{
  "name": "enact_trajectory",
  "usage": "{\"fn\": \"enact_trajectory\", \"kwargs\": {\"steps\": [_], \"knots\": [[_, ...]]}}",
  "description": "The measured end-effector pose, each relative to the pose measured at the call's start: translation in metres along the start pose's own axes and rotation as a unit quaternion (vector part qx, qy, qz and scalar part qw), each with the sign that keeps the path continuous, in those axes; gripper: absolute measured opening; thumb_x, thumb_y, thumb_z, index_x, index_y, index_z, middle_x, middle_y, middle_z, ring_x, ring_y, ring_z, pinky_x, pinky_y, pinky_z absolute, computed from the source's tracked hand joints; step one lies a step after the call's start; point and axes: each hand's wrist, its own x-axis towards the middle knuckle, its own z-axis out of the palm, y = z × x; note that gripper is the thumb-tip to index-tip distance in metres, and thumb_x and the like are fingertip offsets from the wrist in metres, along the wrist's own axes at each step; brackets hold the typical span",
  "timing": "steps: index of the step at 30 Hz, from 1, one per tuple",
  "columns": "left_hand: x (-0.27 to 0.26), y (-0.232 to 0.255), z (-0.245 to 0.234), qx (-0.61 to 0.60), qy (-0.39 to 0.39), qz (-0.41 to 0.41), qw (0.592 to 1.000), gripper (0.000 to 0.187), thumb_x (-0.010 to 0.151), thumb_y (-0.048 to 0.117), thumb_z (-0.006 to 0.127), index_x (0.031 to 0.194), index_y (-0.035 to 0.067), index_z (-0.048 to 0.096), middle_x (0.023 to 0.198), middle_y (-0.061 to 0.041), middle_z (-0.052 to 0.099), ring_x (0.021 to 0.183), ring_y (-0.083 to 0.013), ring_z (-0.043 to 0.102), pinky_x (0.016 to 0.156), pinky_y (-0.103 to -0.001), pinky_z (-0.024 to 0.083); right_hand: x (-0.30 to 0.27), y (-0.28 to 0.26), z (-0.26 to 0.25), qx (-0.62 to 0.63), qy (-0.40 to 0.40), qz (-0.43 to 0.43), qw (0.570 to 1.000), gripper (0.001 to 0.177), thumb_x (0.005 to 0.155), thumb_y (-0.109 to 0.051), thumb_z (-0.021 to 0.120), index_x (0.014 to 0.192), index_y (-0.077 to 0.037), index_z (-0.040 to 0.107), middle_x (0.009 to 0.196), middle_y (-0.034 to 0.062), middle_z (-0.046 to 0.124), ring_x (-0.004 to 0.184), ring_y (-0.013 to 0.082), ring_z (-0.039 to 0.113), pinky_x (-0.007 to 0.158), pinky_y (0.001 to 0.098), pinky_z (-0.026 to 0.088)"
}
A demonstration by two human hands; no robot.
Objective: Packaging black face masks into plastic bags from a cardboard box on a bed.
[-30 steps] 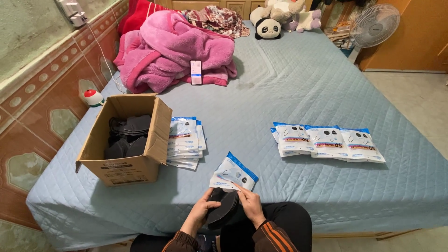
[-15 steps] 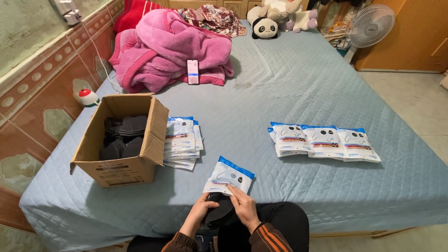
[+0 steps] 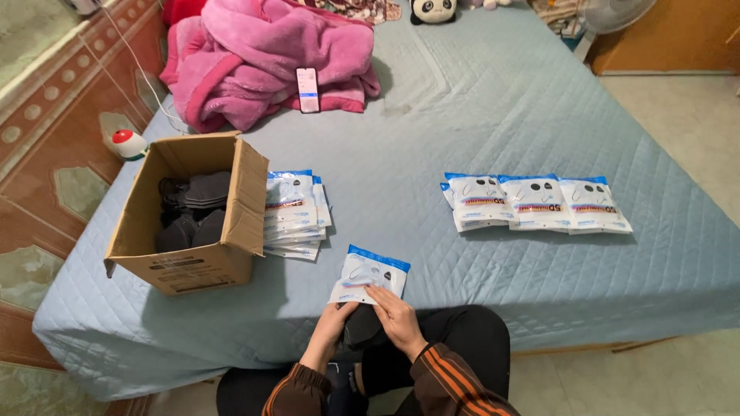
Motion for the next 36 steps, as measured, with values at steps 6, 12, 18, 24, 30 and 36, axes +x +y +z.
{"fn": "enact_trajectory", "kwargs": {"steps": [6,12,18,24,30,36], "knots": [[-0.018,0.006,-0.002,-0.214,-0.139,-0.075,0.964,0.039,0.091,0.007,0.064,0.128,-0.006,0.061,0.106,-0.014,0.070,0.077,-0.0115,0.060,0.060,-0.019,0.042,-0.001,0.015,-0.005,0.109,0.034,0.127,0.985,0.036,0.093,-0.005,0.059,0.126,-0.006,0.071,0.133,0.0080,0.071,0.124,0.0220,0.068,0.099,0.0273,0.054],[-0.022,0.003,0.006,-0.182,-0.078,-0.061,0.978,0.042,0.083,-0.008,0.063,0.123,-0.017,0.053,0.108,-0.026,0.065,0.089,-0.0269,0.063,0.081,-0.032,0.048,0.003,0.015,-0.009,0.092,0.030,0.106,0.990,0.035,0.091,-0.001,0.060,0.122,-0.009,0.073,0.131,0.0094,0.072,0.133,0.0273,0.061,0.106,0.0316,0.052],[-0.007,-0.019,0.014,-0.194,0.012,-0.008,0.981,0.037,0.082,-0.015,0.059,0.117,-0.022,0.055,0.108,-0.027,0.065,0.093,-0.0295,0.062,0.089,-0.034,0.048,0.000,0.016,-0.003,0.062,0.012,0.073,0.995,0.040,0.088,0.001,0.061,0.125,-0.008,0.072,0.131,0.0077,0.072,0.138,0.0292,0.055,0.110,0.0356,0.048],[0.024,-0.052,0.018,-0.263,0.058,0.076,0.960,0.050,0.085,-0.017,0.050,0.135,-0.011,0.053,0.125,-0.023,0.062,0.110,-0.0277,0.059,0.098,-0.034,0.044,-0.002,0.013,0.005,0.013,0.016,0.008,1.000,0.039,0.088,0.000,0.066,0.125,-0.008,0.073,0.129,0.0064,0.073,0.135,0.0320,0.058,0.116,0.0431,0.041],[0.049,-0.075,0.027,-0.245,0.078,0.131,0.957,0.043,0.089,-0.007,0.051,0.131,-0.010,0.057,0.127,-0.020,0.064,0.114,-0.0267,0.060,0.100,-0.032,0.043,0.000,0.001,0.003,0.009,0.023,-0.022,0.999,0.037,0.089,-0.002,0.066,0.125,-0.007,0.072,0.129,0.0080,0.072,0.132,0.0331,0.059,0.115,0.0431,0.043],[0.045,-0.058,0.028,0.049,0.146,0.108,0.982,0.036,0.091,0.016,0.063,0.118,-0.007,0.069,0.110,-0.015,0.075,0.095,-0.0203,0.067,0.083,-0.030,0.051,-0.005,0.013,0.008,-0.019,0.030,-0.003,0.999,0.039,0.089,-0.004,0.066,0.128,-0.010,0.071,0.131,0.0037,0.072,0.137,0.0309,0.055,0.118,0.0468,0.035]]}}
